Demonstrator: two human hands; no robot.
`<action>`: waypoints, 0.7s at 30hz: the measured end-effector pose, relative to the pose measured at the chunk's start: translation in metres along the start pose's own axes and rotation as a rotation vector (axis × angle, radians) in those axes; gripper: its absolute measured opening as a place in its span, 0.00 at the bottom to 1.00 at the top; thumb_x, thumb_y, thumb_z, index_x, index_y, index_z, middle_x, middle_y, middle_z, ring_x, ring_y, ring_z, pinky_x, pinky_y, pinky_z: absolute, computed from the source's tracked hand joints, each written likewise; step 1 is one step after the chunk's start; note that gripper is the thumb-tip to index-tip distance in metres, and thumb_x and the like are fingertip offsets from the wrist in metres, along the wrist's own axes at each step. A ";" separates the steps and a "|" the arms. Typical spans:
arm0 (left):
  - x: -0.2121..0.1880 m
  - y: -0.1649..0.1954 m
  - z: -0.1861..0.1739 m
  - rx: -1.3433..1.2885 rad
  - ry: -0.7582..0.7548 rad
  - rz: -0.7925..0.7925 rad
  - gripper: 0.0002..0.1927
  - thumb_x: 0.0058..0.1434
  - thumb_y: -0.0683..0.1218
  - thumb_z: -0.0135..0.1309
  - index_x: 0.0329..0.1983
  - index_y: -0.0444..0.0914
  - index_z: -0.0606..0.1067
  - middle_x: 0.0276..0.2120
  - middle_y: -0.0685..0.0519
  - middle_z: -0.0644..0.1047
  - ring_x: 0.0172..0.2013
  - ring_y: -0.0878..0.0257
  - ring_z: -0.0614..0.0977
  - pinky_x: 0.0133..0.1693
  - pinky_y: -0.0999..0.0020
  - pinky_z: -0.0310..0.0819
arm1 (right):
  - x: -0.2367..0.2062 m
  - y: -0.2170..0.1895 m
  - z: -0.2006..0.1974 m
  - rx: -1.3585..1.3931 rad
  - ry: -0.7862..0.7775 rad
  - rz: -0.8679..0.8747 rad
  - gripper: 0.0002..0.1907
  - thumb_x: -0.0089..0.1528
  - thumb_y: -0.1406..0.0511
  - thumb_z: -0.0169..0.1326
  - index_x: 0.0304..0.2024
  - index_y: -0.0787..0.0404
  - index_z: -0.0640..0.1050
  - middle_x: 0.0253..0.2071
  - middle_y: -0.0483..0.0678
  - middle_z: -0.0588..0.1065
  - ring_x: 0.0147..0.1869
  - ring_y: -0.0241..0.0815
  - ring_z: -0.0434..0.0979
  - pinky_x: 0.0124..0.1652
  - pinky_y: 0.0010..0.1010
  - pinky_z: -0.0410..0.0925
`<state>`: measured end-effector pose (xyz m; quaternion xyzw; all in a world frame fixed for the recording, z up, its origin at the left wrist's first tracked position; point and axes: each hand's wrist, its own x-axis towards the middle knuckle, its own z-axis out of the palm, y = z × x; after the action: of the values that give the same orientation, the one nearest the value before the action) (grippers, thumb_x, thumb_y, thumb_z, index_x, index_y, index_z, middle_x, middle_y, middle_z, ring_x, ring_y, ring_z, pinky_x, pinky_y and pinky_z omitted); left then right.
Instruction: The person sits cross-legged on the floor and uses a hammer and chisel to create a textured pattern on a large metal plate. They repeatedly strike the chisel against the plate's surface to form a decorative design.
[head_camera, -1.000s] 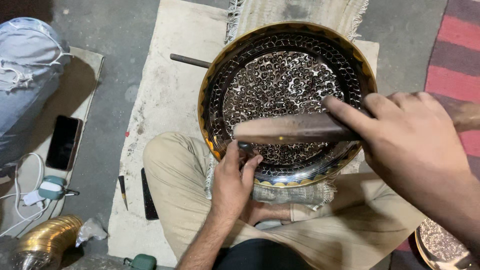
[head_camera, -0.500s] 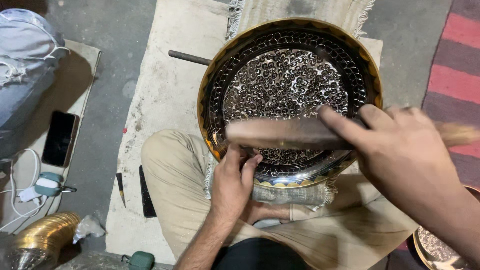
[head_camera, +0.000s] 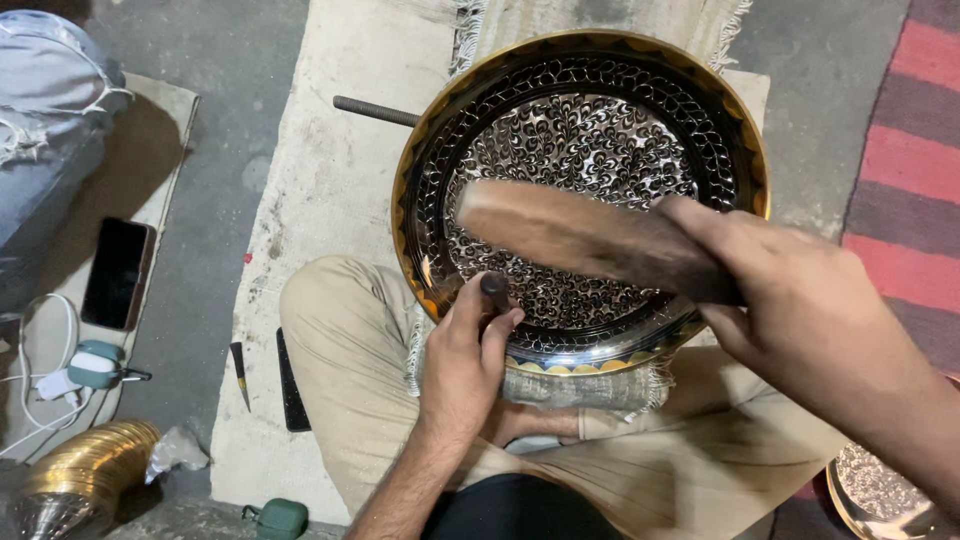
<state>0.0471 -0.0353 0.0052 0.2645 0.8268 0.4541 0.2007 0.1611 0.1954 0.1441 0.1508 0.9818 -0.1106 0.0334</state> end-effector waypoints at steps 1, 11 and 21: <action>0.000 0.001 0.000 -0.003 -0.004 -0.005 0.20 0.67 0.44 0.55 0.61 0.36 0.69 0.40 0.47 0.85 0.41 0.54 0.88 0.40 0.58 0.84 | -0.001 0.002 0.001 -0.168 -0.104 0.028 0.43 0.54 0.65 0.60 0.73 0.49 0.66 0.42 0.49 0.76 0.42 0.51 0.79 0.45 0.40 0.71; -0.001 -0.001 -0.001 -0.028 -0.032 0.024 0.19 0.69 0.41 0.51 0.63 0.37 0.67 0.41 0.47 0.84 0.44 0.56 0.89 0.42 0.61 0.86 | -0.006 0.013 0.003 -0.369 -0.138 -0.021 0.42 0.54 0.64 0.61 0.72 0.44 0.69 0.39 0.48 0.76 0.40 0.49 0.79 0.46 0.42 0.70; 0.000 0.004 -0.003 -0.059 -0.033 0.012 0.22 0.69 0.42 0.50 0.65 0.39 0.67 0.42 0.48 0.85 0.43 0.57 0.89 0.41 0.62 0.86 | -0.004 0.005 -0.014 -0.291 0.014 -0.052 0.38 0.54 0.62 0.60 0.69 0.49 0.71 0.34 0.44 0.75 0.38 0.46 0.79 0.39 0.40 0.67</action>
<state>0.0463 -0.0350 0.0105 0.2708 0.8079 0.4752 0.2191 0.1659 0.2026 0.1571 0.1195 0.9913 0.0330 0.0452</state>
